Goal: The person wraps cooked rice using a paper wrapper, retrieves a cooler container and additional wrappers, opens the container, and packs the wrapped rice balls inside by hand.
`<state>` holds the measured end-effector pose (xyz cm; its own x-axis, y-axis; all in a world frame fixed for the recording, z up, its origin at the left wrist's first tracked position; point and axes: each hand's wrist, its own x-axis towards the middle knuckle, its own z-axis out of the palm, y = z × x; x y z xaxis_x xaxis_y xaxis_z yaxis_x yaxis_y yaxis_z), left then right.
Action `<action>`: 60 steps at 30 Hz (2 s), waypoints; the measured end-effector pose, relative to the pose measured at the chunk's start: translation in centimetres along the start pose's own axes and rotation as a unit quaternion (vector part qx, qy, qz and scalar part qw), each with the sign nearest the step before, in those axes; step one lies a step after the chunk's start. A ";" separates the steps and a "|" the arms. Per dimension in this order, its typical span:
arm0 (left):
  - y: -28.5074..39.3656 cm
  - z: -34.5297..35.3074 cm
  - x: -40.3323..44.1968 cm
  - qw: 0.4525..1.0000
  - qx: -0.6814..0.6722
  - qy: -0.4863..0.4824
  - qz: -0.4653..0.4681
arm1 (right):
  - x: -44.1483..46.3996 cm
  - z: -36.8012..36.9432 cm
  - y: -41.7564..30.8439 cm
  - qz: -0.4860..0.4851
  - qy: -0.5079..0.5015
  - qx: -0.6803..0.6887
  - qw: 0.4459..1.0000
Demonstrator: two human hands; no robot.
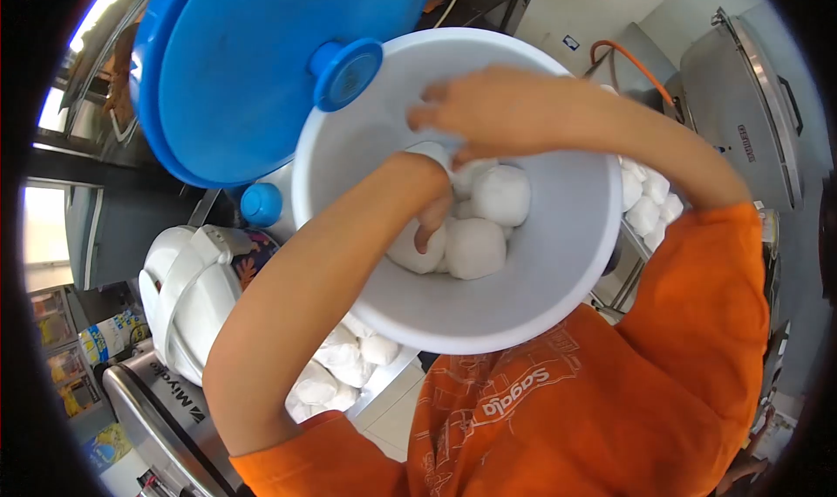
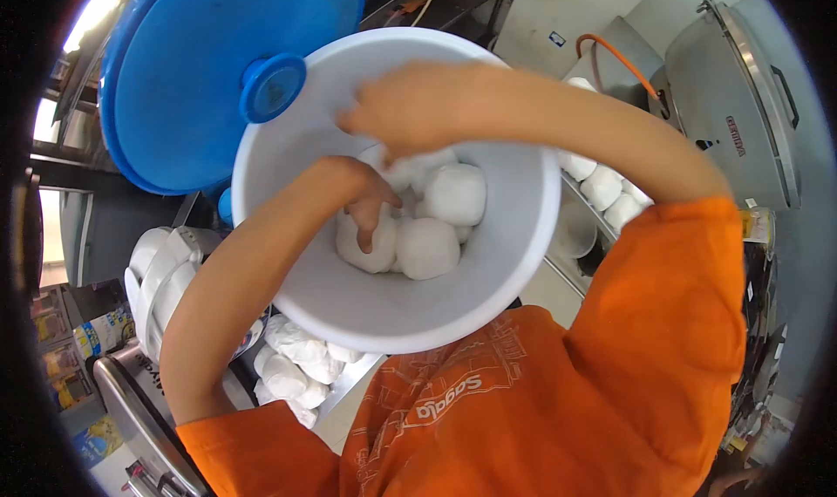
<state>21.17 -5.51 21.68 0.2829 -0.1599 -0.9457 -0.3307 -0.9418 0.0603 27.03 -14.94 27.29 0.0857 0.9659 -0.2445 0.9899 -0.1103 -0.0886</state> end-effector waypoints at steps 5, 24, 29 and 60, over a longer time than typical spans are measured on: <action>-0.6 0.1 0.2 0.982 -0.123 0.144 -0.010 | -10.3 -3.7 6.9 0.127 0.313 0.203 0.919; -3.3 0.1 -2.4 0.872 -0.251 0.421 -0.019 | -33.8 29.1 21.4 0.561 0.344 0.254 0.709; -2.5 -1.2 -3.0 0.946 -0.177 0.239 -0.129 | -25.2 7.4 8.9 0.384 0.427 0.404 0.712; -1.1 0.5 1.7 0.998 0.004 -0.033 -0.050 | 7.7 12.0 2.3 -0.155 -0.258 -0.302 0.904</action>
<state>21.58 -4.60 19.80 0.2559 -0.0448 -0.9657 -0.3104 -0.9499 -0.0382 28.62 -10.59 13.66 -0.1164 0.6727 -0.7307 0.8518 0.4459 0.2748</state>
